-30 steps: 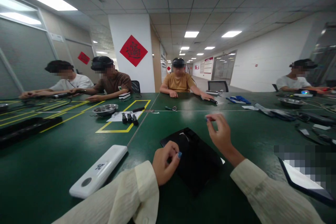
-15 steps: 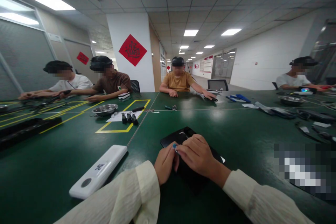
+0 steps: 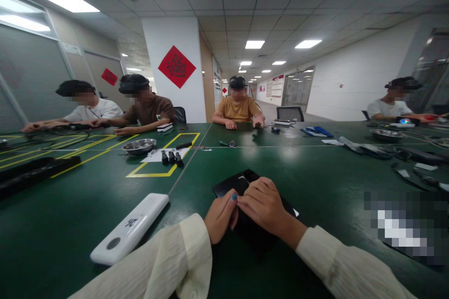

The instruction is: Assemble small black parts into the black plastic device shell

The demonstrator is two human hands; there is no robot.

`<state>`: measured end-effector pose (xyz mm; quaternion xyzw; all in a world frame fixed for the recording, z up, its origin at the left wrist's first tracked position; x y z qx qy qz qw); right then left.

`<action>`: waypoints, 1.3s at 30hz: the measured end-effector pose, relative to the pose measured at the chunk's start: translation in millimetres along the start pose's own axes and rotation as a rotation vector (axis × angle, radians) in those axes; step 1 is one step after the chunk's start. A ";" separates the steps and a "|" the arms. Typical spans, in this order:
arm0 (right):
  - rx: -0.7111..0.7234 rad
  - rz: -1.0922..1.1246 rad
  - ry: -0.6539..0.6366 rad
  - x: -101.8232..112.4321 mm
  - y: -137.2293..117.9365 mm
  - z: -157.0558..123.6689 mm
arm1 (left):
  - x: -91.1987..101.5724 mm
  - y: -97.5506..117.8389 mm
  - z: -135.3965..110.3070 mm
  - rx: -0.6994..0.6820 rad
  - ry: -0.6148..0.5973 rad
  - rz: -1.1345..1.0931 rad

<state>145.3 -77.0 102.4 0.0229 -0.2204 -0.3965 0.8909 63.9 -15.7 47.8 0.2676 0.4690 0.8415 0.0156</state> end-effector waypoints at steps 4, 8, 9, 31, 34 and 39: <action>-0.014 -0.019 -0.018 -3.9 1.7 -2.2 | 4.5 -2.7 2.1 0.006 0.049 0.070; -0.018 -0.038 -0.041 -8.1 3.1 -4.5 | 8.7 -4.1 3.2 -0.005 0.100 0.123; -0.020 -0.042 -0.040 -8.0 3.3 -4.4 | 9.6 -3.7 3.3 -0.016 0.112 0.143; -0.087 -0.051 -0.077 -11.9 7.4 -7.4 | 11.2 0.8 5.8 -0.105 0.093 0.267; -0.085 -0.044 -0.064 -10.2 6.2 -5.6 | 10.2 0.5 5.8 -0.103 0.084 0.261; -0.102 -0.027 -0.030 -6.8 6.3 -3.1 | 8.0 1.5 5.4 -0.119 0.070 0.276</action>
Point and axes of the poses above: each hand's wrist, its own z-axis towards the middle knuckle, its own x-axis out of the back of the hand, y = z × x, the point moved 8 cm from there along z, towards the middle knuckle, and after that the axes turned 8 degrees about y, right-handed, at the moved point
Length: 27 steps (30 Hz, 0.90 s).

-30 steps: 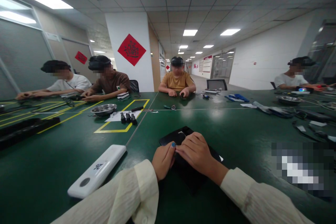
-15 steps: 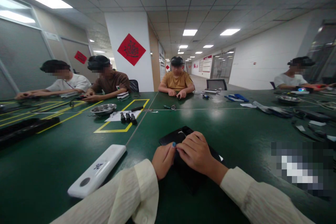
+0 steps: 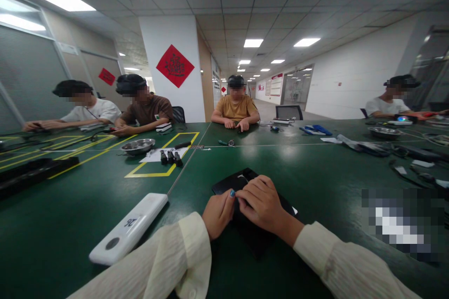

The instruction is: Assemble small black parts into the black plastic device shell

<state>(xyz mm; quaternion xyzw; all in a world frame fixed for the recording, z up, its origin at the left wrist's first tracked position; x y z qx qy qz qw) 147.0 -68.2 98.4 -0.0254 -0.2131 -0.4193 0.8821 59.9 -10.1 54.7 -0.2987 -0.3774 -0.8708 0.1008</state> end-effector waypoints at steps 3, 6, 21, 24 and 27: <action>-0.013 0.009 -0.004 -1.3 1.2 -0.5 | -0.7 1.0 -0.1 -0.014 -0.011 0.004; -0.025 0.009 -0.017 -3.1 2.3 -1.3 | -0.3 1.0 0.0 -0.022 -0.009 -0.001; 0.003 0.033 0.016 -0.8 -1.7 0.9 | 5.2 10.1 -5.0 0.008 0.065 -0.132; -0.010 0.016 0.019 -1.0 0.9 0.2 | 3.4 6.8 -4.7 0.066 0.058 -0.191; -0.019 0.012 -0.001 -3.1 4.0 -2.1 | 1.3 2.1 -3.8 0.100 0.043 -0.221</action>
Point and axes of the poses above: each hand's wrist, its own z-axis towards the middle knuckle, its own x-axis out of the back of the hand, y = z × x, the point moved 8 cm from there along z, towards the middle knuckle, and after that the axes turned 8 degrees about y, right-handed, at the moved point
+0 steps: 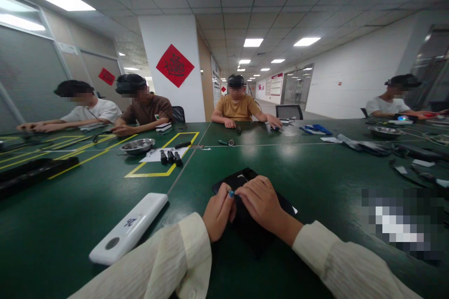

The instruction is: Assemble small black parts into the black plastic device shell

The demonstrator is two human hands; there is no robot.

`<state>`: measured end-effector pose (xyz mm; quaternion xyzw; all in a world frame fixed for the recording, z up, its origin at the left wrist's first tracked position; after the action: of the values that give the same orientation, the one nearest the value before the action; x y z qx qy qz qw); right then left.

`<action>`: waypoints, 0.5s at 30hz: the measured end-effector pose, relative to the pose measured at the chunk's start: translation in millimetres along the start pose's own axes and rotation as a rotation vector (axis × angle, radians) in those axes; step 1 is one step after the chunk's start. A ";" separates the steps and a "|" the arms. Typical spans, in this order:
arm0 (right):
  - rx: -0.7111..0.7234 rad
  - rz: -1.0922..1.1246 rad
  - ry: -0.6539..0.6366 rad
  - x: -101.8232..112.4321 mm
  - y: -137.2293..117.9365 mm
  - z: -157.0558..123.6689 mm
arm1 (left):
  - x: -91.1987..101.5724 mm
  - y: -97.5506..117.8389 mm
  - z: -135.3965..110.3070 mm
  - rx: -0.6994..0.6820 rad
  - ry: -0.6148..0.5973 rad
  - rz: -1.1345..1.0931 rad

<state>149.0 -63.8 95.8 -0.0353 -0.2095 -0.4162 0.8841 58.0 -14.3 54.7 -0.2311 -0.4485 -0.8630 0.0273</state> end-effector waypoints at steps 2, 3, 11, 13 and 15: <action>0.001 -0.002 -0.008 -0.3 1.2 -0.6 | 1.8 -4.3 1.1 0.018 0.021 0.005; -0.005 -0.008 -0.008 0.3 2.2 -0.3 | 3.1 -6.7 1.5 0.027 0.037 0.012; -0.236 -0.224 -0.058 -1.0 36.3 -0.8 | 7.7 -9.8 2.1 0.031 0.084 0.033; -0.258 -0.289 -0.058 -0.8 44.8 -2.7 | 7.7 -9.3 1.9 0.033 0.079 0.022; -0.287 -0.340 -0.042 1.3 52.7 -4.5 | 7.6 -10.3 1.9 0.044 0.079 0.015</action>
<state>190.9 -31.4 98.1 -0.1333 -0.1693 -0.5841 0.7826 49.3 -5.5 51.0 -0.1996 -0.4641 -0.8611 0.0564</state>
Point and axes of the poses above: each hand's wrist, its own z-axis towards the middle knuckle, its own x-axis out of the back of the hand, y = z × x, the point moved 8 cm from there along z, towards the middle knuckle, and after that the axes turned 8 degrees about y, right-handed, at the moved point
